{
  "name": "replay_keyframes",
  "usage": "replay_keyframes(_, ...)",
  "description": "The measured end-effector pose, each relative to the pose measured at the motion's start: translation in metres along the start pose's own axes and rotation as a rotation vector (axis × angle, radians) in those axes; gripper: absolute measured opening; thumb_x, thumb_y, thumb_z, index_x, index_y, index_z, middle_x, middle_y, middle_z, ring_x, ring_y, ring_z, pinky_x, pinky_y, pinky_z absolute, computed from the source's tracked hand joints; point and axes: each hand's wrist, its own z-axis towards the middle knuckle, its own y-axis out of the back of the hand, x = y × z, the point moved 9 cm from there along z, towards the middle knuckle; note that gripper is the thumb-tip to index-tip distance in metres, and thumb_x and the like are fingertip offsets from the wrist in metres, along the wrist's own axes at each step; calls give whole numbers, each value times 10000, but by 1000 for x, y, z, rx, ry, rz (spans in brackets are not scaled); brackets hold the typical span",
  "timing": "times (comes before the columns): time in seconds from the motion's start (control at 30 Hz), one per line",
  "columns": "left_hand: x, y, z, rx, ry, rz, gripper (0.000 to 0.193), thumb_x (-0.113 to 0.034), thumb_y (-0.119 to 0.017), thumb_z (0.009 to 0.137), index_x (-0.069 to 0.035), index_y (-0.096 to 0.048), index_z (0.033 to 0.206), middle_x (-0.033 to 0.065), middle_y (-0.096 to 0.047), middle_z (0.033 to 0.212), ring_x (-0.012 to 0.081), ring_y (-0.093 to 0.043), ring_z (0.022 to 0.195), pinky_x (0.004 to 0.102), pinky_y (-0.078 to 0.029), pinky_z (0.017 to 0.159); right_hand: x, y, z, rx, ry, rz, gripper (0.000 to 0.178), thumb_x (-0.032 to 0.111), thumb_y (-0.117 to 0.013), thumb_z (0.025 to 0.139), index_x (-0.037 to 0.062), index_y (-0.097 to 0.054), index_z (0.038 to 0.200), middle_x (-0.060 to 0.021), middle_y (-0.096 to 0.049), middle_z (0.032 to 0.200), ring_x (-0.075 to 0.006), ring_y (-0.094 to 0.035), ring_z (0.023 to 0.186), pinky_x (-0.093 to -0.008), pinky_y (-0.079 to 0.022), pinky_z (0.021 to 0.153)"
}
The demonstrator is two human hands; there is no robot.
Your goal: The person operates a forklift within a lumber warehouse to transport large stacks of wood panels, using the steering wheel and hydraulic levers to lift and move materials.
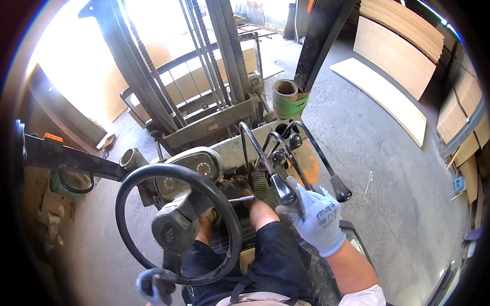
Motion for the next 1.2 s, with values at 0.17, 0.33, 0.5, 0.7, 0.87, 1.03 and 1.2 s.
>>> replay_keyframes(0.17,-7,26,12,-180,-62,65,215,-216,-502,1054,-14,-563,1015,106,-600,588,71,-403,385,221,-276,363,-3,-8,-13,-20,5,10,589,374,-764,835,54,-627,1310,-73,-702,780,-297,-676,722,-404,-519,804)
replay_keyframes(0.33,2,22,-2,-171,-125,104,181,-161,-475,1052,-6,-565,1027,108,-619,624,64,-401,392,225,-302,373,-2,-8,-21,-61,2,14,501,277,-751,837,42,-644,1266,-76,-715,803,-303,-661,716,-388,-495,695)
replay_keyframes(0.5,-5,4,-14,-88,-121,-52,165,39,-497,952,99,-643,1000,147,-691,743,121,-596,540,244,-479,510,-14,-9,-34,-27,-117,75,467,229,-751,843,-13,-644,1229,-184,-710,953,-370,-660,802,-430,-508,725)
replay_keyframes(0.7,-16,-5,-23,19,-172,45,172,69,-539,895,89,-674,1000,144,-713,761,132,-643,571,257,-520,554,-29,-9,-48,-55,-155,144,475,272,-748,886,-28,-653,1241,-172,-713,928,-311,-685,820,-378,-524,755)
replay_keyframes(0.87,-24,17,-15,-35,-178,39,170,44,-539,931,106,-662,1031,142,-711,756,143,-668,608,265,-543,570,-25,-7,-51,-31,-93,89,524,400,-601,1001,-54,-630,1262,-109,-695,911,-181,-654,794,-340,-528,723)
replay_keyframes(1.03,-59,40,56,-229,-256,-17,166,-116,-535,1031,28,-604,988,37,-503,527,85,-429,408,269,-400,436,-34,9,-59,-205,73,553,533,340,-698,933,-34,-613,1303,-148,-703,961,-246,-687,866,-369,-528,779)
replay_keyframes(1.2,-99,-20,143,-113,-182,-176,148,-102,-616,993,20,-691,1029,14,-590,662,68,-505,490,244,-387,437,-20,22,-6,-299,155,425,397,171,-592,984,-50,-604,1313,-126,-698,947,-193,-670,839,-333,-531,777)
